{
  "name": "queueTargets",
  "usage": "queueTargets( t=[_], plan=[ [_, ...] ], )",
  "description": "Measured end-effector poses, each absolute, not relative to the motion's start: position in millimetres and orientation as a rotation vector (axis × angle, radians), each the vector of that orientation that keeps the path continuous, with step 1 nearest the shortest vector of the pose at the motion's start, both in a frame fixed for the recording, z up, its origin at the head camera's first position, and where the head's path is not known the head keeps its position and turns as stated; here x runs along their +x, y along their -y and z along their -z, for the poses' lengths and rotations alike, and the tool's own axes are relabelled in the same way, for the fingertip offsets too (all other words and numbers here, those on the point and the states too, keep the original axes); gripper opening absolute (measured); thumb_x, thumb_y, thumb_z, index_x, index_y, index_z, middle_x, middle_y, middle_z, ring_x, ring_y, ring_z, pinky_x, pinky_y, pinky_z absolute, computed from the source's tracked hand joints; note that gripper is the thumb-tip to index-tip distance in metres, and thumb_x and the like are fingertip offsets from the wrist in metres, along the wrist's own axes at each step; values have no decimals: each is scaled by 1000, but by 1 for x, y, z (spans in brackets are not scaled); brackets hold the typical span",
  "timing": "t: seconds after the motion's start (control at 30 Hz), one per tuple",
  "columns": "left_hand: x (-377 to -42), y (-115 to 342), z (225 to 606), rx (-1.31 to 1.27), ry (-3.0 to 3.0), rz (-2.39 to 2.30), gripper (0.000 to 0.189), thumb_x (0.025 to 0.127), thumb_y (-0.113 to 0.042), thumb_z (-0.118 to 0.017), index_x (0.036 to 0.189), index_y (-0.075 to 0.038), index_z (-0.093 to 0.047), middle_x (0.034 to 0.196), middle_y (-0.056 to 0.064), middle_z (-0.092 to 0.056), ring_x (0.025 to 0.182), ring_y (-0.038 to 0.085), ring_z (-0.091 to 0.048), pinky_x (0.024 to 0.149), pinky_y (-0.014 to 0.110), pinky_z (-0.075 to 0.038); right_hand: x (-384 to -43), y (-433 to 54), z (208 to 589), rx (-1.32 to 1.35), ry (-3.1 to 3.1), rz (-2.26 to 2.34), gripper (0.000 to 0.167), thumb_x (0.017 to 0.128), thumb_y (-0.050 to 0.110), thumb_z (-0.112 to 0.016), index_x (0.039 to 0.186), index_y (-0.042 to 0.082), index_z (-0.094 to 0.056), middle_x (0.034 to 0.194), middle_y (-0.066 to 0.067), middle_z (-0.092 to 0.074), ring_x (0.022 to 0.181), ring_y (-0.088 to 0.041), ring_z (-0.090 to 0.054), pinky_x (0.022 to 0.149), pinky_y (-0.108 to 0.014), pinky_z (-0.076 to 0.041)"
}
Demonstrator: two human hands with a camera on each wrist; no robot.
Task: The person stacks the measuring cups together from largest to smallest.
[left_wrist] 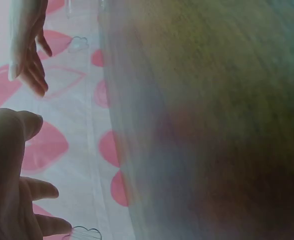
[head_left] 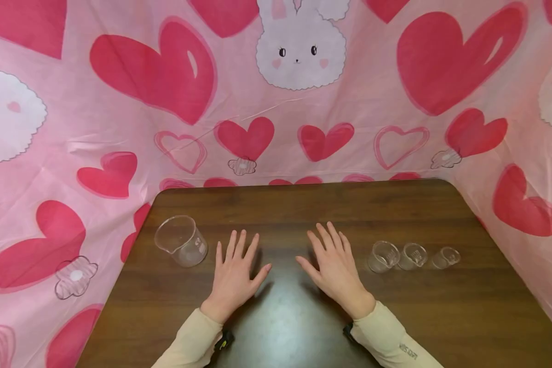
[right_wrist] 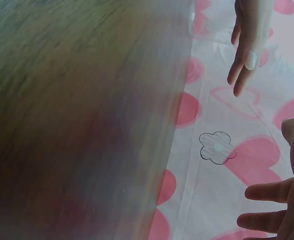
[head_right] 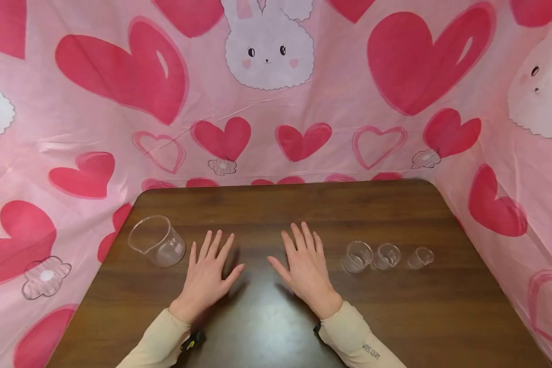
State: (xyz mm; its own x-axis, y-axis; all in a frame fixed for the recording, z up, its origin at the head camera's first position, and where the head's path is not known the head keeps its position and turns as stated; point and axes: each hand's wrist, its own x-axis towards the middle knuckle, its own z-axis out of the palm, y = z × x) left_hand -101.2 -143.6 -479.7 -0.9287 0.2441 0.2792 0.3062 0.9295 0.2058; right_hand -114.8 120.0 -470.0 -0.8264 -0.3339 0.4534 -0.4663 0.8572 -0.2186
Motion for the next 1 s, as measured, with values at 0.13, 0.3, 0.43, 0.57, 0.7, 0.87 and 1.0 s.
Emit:
queueTargets(
  t=[0.13,0.3,0.43,0.57,0.7,0.87,1.0],
  plan=[
    [-100,144,480,-412,2830,357,79,96,-61,-63,159,-17,-44,164,21,-37,156,40,-24,119,71,-17,-114,-116,470,602,2637,-446,68,98,58,-62,139,4,-63,150,-24,-52,146,-46,-39,113,-66,-35],
    [-99,146,480,-399,2833,378,78,96,-59,-64,159,-17,-46,163,22,-38,155,41,-26,118,71,-19,-115,-110,470,626,2628,-451,67,99,59,-60,137,4,-64,149,-24,-54,146,-46,-40,112,-66,-35],
    [-99,149,479,-387,2827,378,77,96,-58,-65,158,-17,-46,163,21,-38,154,42,-27,117,71,-23,-116,-105,470,649,2619,-447,70,102,63,-52,137,4,-64,149,-24,-53,146,-45,-40,112,-65,-36],
    [-100,151,478,-379,2808,390,75,96,-57,-66,157,-17,-47,162,22,-40,152,43,-30,115,71,-26,-118,-99,469,671,2614,-444,70,102,63,-51,136,4,-65,149,-24,-54,145,-46,-41,111,-65,-38],
    [-100,153,478,-364,2785,399,73,97,-55,-67,156,-16,-49,160,22,-42,151,44,-33,114,71,-29,-119,-93,468,681,2622,-442,65,100,58,-60,136,4,-65,149,-24,-54,144,-45,-42,110,-64,-39],
    [-100,156,477,-342,2770,388,71,96,-53,-68,154,-15,-51,158,22,-45,149,44,-35,112,71,-32,-121,-85,467,682,2647,-467,62,99,53,-64,138,5,-64,150,-23,-53,145,-45,-41,111,-64,-38],
    [-99,157,476,-329,2780,390,71,97,-53,-67,154,-15,-52,158,22,-45,149,44,-36,112,70,-32,-121,-80,466,693,2654,-481,62,100,53,-63,138,4,-64,151,-24,-52,146,-45,-40,111,-64,-38]
  ],
)
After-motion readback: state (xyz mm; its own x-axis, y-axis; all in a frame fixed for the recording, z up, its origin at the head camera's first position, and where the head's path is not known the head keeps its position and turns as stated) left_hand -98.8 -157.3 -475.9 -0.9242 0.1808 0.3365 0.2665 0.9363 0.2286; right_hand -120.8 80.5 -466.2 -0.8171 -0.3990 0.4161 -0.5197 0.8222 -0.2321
